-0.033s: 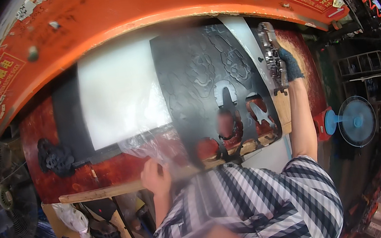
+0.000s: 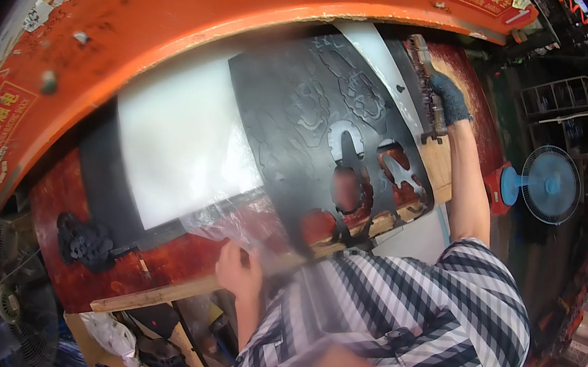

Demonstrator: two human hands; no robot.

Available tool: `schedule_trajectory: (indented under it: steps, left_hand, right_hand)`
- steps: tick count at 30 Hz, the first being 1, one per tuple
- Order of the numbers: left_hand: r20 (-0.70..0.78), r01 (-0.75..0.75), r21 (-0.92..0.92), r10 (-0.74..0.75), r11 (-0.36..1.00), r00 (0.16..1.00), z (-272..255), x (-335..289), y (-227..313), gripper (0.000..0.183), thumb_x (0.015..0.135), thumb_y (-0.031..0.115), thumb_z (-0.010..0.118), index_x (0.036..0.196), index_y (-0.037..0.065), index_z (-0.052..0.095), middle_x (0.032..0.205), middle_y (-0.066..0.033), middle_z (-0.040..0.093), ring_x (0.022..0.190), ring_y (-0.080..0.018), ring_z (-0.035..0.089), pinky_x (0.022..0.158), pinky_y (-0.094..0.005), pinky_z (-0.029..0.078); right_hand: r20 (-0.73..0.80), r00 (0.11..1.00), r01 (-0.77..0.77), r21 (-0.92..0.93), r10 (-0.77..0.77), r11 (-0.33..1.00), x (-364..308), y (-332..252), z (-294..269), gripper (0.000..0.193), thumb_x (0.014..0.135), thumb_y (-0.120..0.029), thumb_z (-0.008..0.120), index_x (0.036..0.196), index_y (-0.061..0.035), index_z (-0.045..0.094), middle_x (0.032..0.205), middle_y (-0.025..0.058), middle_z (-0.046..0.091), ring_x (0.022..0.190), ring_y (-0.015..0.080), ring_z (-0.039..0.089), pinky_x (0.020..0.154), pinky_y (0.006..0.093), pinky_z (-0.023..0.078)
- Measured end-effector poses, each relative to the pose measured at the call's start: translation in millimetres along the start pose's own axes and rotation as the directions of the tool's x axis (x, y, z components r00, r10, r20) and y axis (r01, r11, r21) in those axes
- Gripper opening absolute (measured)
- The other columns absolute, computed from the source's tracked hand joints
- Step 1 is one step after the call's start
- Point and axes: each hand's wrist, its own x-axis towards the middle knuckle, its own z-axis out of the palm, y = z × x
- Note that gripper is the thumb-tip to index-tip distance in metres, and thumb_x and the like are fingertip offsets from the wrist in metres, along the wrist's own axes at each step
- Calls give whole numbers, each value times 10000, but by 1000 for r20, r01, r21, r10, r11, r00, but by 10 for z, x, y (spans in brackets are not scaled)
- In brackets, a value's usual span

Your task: The person removes black rubber parts from a plastic sheet, places them into clear plastic bags, and writes on the bags with a black marker. They then place the filled bags on a table and write on a yellow notepad.

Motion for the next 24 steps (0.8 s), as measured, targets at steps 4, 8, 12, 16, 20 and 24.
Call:
schedule_trajectory:
  steps: [4, 8, 12, 16, 20, 24]
  left_hand:
    - [338, 67, -105, -27, 992, 941, -24, 285, 0, 247, 800, 245, 659, 941, 52, 595, 776, -75, 582, 680, -233, 568, 620, -330, 432]
    - [648, 524, -686, 97, 504, 755, 171, 493, 341, 196, 848, 128, 608, 995, -2, 605, 826, -54, 630, 675, -121, 586, 646, -270, 475]
    - [695, 696, -705, -61, 134, 716, 359, 622, 605, 210, 822, 46, 557, 1020, -17, 586, 880, -94, 638, 730, -175, 622, 706, -286, 504]
    - [624, 628, -776, 77, -59, 778, 556, 907, 663, 295, 836, 46, 492, 1114, -28, 559, 986, -107, 638, 805, -202, 630, 727, -308, 517]
    - [625, 616, -774, -21, -146, 780, 545, 971, 668, 303, 905, 133, 457, 1156, -3, 558, 1015, -73, 642, 870, -162, 599, 763, -289, 482]
    - [595, 592, -803, 33, 65, 803, 408, 939, 527, 312, 950, 198, 463, 1164, 2, 577, 1022, -72, 649, 923, -127, 589, 806, -272, 469]
  right_hand:
    - [-259, 961, -177, -838, -91, 516, -199, 209, -325, 695, 735, -451, 669, 1261, -21, 518, 1109, 159, 629, 1012, 249, 611, 878, 342, 472]
    - [-433, 902, -429, -897, -8, 107, -466, 213, -100, 796, 640, -592, 659, 1281, -139, 527, 1201, 188, 583, 1139, 329, 547, 949, 406, 432]
    - [-239, 941, -92, -863, -241, 497, -830, -258, 745, 496, 776, -381, 650, 1161, -73, 608, 1186, 141, 598, 1090, 293, 575, 891, 380, 467]
    - [447, 862, 466, -515, -239, 720, -1264, -349, 1838, 531, 764, -240, 691, 1230, -33, 540, 1059, 135, 630, 877, 188, 621, 769, 338, 508]
    - [692, 714, 586, -510, -104, 629, -1332, -162, 2325, 456, 766, -267, 670, 1143, -21, 602, 975, 145, 654, 819, 180, 634, 746, 314, 506]
    - [362, 922, 222, -213, -134, 951, -880, -128, 2234, 309, 788, -239, 616, 1004, -19, 646, 902, 122, 665, 772, 189, 633, 720, 309, 507]
